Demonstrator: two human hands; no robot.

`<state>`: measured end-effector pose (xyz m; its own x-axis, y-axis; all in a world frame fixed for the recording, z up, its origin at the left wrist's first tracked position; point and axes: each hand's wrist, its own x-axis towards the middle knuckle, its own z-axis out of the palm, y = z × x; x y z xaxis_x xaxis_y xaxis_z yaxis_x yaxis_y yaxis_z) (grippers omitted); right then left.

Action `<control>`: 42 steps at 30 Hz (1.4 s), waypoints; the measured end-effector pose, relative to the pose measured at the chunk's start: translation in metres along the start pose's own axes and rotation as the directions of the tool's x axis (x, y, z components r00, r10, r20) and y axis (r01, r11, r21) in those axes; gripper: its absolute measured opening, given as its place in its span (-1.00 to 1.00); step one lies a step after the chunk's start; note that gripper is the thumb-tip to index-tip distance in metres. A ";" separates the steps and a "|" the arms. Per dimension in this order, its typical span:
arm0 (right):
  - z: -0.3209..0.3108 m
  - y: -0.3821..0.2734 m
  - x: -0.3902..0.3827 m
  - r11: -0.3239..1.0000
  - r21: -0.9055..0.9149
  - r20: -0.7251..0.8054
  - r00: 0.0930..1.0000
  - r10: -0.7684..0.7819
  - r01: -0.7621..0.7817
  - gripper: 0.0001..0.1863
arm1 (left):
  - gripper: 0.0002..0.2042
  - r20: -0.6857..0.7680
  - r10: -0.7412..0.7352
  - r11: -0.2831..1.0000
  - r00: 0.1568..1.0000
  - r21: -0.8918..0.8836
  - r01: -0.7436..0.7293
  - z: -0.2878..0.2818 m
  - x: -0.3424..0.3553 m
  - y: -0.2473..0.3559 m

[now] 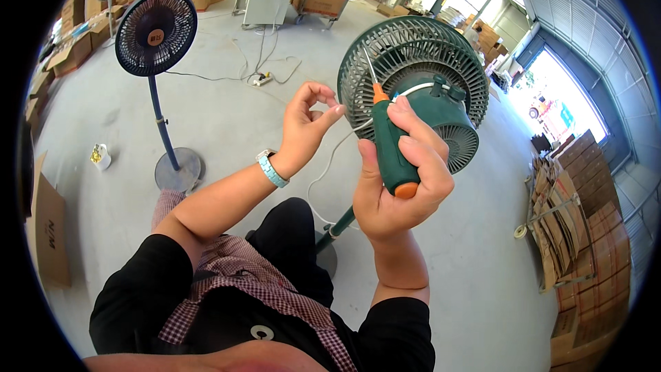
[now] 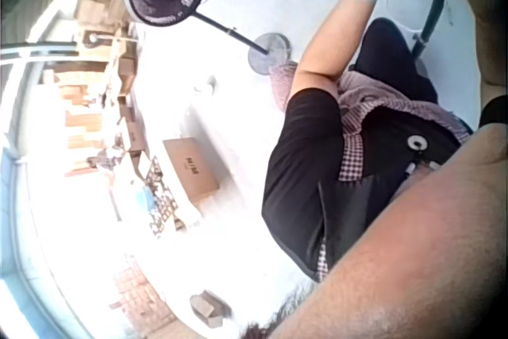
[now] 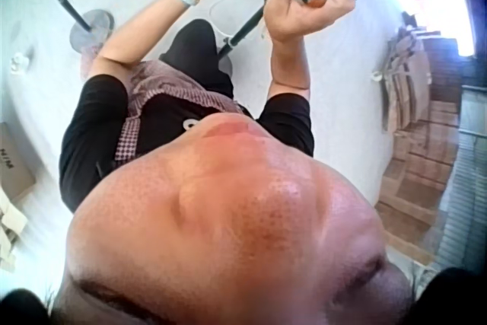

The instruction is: The person uses a screwdriver to tighten or adjust components on the back of a green electric stand fan.

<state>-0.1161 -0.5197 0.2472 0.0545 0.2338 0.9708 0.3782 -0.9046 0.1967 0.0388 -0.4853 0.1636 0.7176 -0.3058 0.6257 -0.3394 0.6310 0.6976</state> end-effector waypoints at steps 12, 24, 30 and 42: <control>0.003 0.001 0.005 1.000 0.011 -0.032 0.999 0.024 -0.023 -0.56 | -0.78 -0.014 -0.097 0.995 0.995 0.003 0.097 -0.010 -0.008 -0.011; 0.006 0.008 0.004 0.999 -0.050 -0.023 1.000 0.004 -0.005 -0.48 | -0.78 -0.043 -0.133 0.991 0.990 -0.034 0.132 -0.014 -0.012 -0.016; -0.037 -0.022 -0.001 0.955 -0.234 -0.500 0.865 0.041 -0.181 -0.39 | -0.79 -0.074 -0.175 0.985 0.982 -0.003 0.175 -0.029 -0.007 -0.026; -0.145 -0.002 -0.120 0.712 0.265 -0.779 0.291 0.556 -0.650 -0.85 | -0.82 0.090 -0.496 0.866 0.863 -0.015 0.499 -0.043 -0.057 -0.052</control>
<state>-0.2576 -0.5975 0.1503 -0.4933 -0.7123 0.4993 0.4792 -0.7016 -0.5274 0.0414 -0.4696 0.0768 0.7332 -0.6415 0.2256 0.0732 0.4042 0.9117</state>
